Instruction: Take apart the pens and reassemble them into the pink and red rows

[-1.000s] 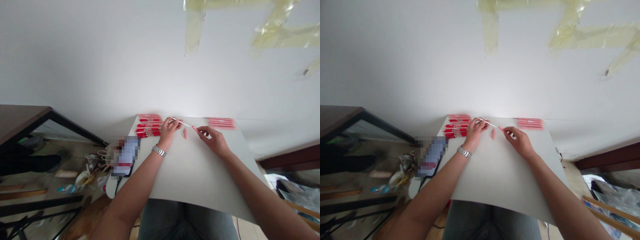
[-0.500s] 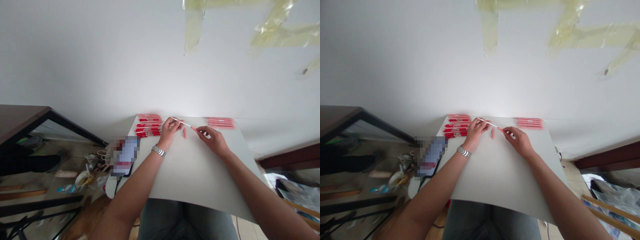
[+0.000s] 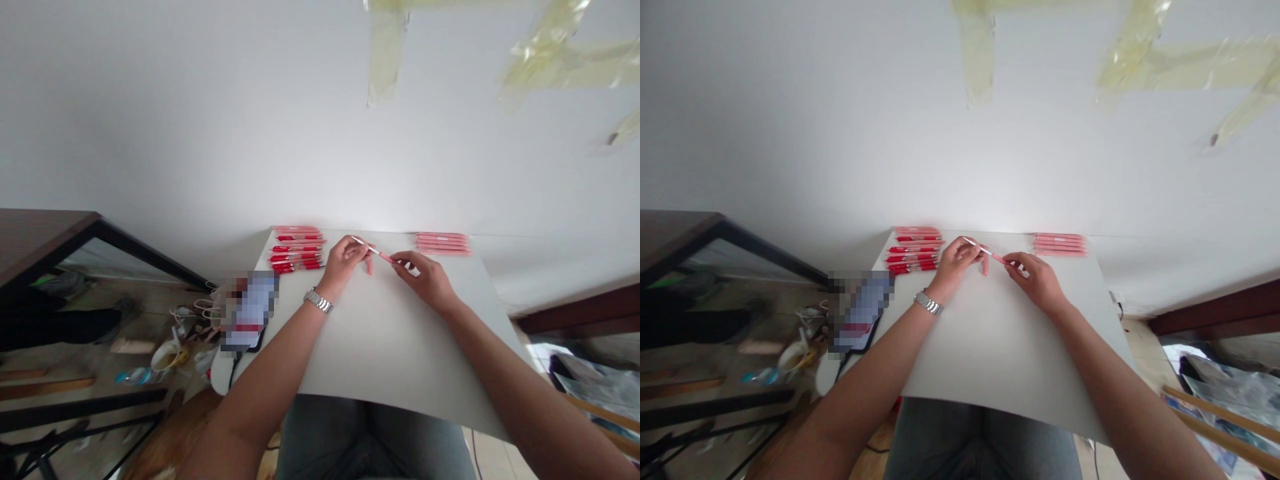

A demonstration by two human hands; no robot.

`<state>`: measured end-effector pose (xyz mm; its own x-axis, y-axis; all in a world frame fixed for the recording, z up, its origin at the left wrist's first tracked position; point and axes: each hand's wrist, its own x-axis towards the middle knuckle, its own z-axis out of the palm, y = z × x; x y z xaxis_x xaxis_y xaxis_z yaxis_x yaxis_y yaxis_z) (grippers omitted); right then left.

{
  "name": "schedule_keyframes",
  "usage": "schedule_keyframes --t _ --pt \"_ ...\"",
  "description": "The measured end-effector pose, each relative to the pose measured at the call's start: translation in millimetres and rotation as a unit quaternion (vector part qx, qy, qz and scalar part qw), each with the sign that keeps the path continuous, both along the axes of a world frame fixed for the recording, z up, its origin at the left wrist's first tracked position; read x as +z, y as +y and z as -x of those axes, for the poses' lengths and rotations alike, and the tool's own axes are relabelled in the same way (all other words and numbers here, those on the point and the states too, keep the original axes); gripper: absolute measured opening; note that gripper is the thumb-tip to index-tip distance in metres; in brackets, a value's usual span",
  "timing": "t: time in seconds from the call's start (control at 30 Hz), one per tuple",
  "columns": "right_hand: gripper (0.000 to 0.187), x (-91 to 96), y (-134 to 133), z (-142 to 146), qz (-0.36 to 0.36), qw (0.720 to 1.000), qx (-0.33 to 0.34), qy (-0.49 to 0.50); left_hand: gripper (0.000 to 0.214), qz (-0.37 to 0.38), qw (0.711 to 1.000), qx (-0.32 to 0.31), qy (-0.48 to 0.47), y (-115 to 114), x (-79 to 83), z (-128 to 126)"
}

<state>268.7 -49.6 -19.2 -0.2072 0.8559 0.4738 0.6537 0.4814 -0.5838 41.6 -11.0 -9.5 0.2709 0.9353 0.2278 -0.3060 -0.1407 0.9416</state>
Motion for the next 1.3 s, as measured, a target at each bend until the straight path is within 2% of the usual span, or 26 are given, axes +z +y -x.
schedule_keyframes --t 0.47,0.77,1.3 --pt "0.02 -0.5 -1.9 4.1 -0.022 1.0 0.011 0.002 0.033 -0.029 0.998 -0.042 0.048 -4.2 3.1 -1.8" --pt "0.023 2.3 -4.1 6.8 -0.013 1.0 0.006 0.009 0.034 -0.031 0.997 -0.044 0.052 -4.1 2.4 -1.5" --pt "0.018 0.5 -4.3 6.6 -0.009 1.0 0.001 0.025 0.032 -0.045 0.995 -0.041 0.078 -4.1 3.3 0.8"
